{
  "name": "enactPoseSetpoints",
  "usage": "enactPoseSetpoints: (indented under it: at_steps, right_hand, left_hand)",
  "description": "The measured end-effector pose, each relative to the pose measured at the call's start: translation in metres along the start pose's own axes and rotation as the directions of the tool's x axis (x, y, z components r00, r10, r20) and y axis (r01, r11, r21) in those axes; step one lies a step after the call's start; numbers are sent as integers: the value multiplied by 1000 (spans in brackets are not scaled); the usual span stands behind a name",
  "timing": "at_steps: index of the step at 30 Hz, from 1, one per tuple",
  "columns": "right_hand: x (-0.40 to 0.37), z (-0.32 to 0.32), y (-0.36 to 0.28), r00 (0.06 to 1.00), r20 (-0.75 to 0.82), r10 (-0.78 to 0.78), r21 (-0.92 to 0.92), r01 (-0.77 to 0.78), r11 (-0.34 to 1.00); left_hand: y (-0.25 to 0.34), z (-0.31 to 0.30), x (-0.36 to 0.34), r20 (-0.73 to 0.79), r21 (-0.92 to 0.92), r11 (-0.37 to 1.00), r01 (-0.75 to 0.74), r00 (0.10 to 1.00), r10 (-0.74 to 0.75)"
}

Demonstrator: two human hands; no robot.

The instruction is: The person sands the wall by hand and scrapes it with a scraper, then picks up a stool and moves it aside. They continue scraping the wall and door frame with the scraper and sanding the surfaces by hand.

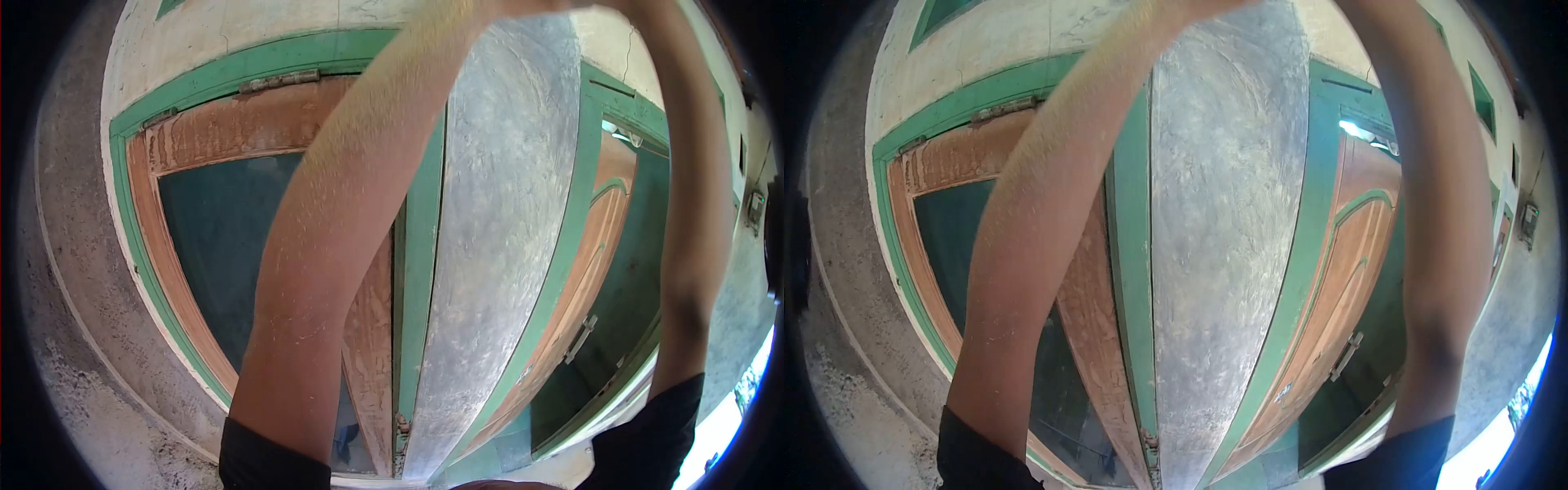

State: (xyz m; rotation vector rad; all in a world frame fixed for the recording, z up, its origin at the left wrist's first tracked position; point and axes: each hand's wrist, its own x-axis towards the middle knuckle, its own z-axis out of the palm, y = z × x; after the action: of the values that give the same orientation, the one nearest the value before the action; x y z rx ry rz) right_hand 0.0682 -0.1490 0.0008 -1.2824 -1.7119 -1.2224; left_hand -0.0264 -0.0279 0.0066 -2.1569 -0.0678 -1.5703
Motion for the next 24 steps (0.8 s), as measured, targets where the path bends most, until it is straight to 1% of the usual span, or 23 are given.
enactPoseSetpoints:
  at_steps: [1,2,3,4,5,6,7,8,9,10,11,12,14,16,17,18,19,21,22,24]
  right_hand:
    - [-20,14,0,990,-138,-8,-4,8,1000]
    - [-36,28,-9,961,-276,-29,-48,17,999]
    - [-44,36,-16,911,-410,-51,-85,17,996]
    - [-36,22,-3,943,-279,-183,10,193,981]
    - [-18,10,0,940,-292,-180,7,190,982]
    - [4,0,-1,981,-185,-62,12,66,998]
    - [15,-1,-2,997,-60,57,13,-57,998]
    - [8,13,4,988,-155,6,-7,-7,1000]
    - [-3,28,9,968,-247,-50,-43,41,998]
    - [-23,29,5,963,-264,-46,-10,45,999]
    - [-39,29,-1,957,-287,-43,27,53,998]
    - [-26,23,-1,956,-289,-46,26,56,998]
    - [11,6,4,995,-74,72,-4,-73,997]
    - [7,8,6,993,-108,39,13,-37,999]
    - [-2,9,2,991,-132,8,26,-5,1000]
    - [-20,6,1,996,-72,57,32,-55,998]
    - [-44,17,2,974,-223,-40,92,62,994]
    - [-30,21,9,972,-231,-45,116,73,991]
    - [-11,19,11,972,-229,-44,118,72,990]
    - [21,16,7,985,-168,27,-31,-32,999]
  left_hand:
    - [2,-4,1,0,7,1000,4,1000,-4]
    - [-11,11,-11,-191,87,971,-224,953,237]
    - [-8,4,-6,-189,98,968,-232,950,247]
    - [-5,-3,1,-109,197,972,-129,982,152]
    - [-5,-7,12,-35,301,953,-43,998,57]
    - [-16,-1,18,-358,34,969,-245,902,241]
    - [-30,1,21,-350,38,971,-236,907,234]
    - [-19,-6,15,-178,70,989,-127,974,138]
    - [-5,-7,5,-12,116,993,-28,1000,29]
    - [-3,9,-17,-203,318,941,-116,961,187]
    - [-4,9,-17,-204,317,942,-115,961,186]
    - [-9,9,-12,-193,302,948,-105,967,169]
    - [-19,6,6,-160,273,957,-94,977,141]
    - [-26,3,20,-126,243,967,-74,986,107]
    - [-14,-1,17,-107,221,974,-57,991,83]
    - [-1,2,5,22,186,982,40,999,-45]
    - [-6,15,-11,-126,105,981,-165,976,177]
    - [-14,11,-2,-125,275,956,-104,982,142]
    - [-23,9,7,-124,274,956,-102,982,140]
    - [-44,8,23,-245,174,957,-233,931,272]
